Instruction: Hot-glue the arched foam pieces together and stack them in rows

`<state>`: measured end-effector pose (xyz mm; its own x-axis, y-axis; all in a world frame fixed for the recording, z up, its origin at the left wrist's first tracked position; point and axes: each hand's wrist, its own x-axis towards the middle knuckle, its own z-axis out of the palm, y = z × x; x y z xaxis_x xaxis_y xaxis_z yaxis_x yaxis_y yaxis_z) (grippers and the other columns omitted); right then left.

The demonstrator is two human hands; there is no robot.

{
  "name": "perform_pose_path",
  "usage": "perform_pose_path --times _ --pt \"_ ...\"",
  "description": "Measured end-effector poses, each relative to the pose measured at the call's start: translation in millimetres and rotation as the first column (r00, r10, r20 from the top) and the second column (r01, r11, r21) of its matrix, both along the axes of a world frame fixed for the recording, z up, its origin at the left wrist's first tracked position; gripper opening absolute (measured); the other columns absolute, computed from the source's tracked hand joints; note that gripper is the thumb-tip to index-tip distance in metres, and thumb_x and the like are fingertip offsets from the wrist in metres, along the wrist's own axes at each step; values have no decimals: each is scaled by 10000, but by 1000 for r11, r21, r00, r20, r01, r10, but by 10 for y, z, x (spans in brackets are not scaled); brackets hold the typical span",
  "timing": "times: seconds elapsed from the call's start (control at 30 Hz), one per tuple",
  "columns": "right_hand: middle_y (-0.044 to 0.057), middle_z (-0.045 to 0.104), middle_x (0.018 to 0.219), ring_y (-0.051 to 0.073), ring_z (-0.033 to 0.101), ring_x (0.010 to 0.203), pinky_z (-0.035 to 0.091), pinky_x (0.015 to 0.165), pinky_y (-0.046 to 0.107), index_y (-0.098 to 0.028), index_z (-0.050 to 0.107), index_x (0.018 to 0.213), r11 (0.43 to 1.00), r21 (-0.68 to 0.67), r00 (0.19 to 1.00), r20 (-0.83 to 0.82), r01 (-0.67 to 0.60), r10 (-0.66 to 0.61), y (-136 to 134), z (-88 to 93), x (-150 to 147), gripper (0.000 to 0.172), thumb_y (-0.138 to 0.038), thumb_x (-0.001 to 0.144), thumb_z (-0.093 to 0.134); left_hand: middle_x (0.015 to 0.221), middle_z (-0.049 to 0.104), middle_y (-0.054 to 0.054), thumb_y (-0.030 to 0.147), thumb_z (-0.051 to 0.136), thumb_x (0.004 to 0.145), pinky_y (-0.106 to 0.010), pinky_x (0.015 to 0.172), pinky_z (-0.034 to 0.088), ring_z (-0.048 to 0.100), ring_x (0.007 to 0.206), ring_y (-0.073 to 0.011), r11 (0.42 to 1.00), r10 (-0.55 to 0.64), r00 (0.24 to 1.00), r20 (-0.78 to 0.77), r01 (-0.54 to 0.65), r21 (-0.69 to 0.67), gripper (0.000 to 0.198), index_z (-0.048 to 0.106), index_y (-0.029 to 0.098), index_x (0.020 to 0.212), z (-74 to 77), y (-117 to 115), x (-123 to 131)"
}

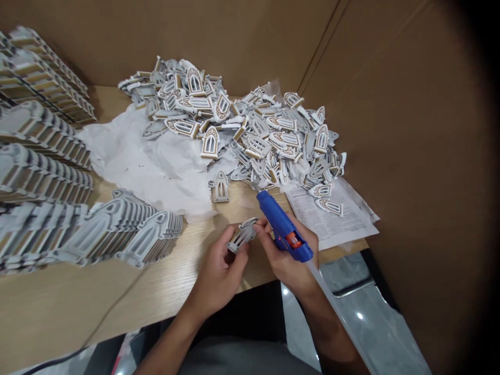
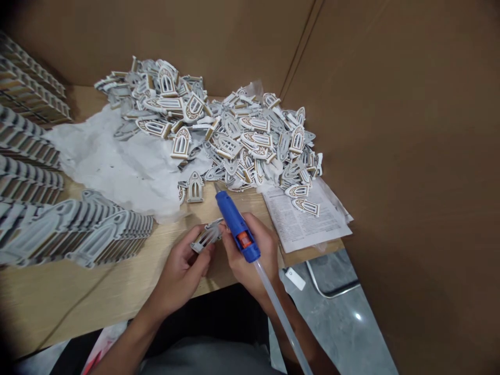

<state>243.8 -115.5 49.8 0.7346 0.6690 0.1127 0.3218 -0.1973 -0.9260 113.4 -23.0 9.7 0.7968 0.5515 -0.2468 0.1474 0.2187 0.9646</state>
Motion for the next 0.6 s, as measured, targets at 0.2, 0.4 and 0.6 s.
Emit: perform_pose_path --times 0.2,0.4,0.6 --pt "34 775 956 195 728 829 570 751 287 -226 655 881 999 41 1000 -1 -11 11 -8 -91 -51 112 -212 896 766 986 674 -23 352 562 1050 -305 920 529 597 799 -161 999 9 998 57 -11 43 288 631 237 1305 38 0 24" --pt "14 761 901 178 706 764 560 729 276 -223 681 886 998 56 1000 6 -1 1 -1 -151 -115 119 -195 854 793 816 580 20 402 555 1055 -296 858 524 480 639 -135 999 5 1000 30 -7 41 315 623 233 1312 55 7 32" --pt "-4 696 796 164 669 702 545 689 266 -221 696 876 999 38 1000 26 15 -16 38 -128 -114 88 -218 853 781 804 527 18 471 538 1059 -234 589 408 430 625 -132 1000 2 1000 -5 -2 26 346 610 247 1312 35 -1 22"
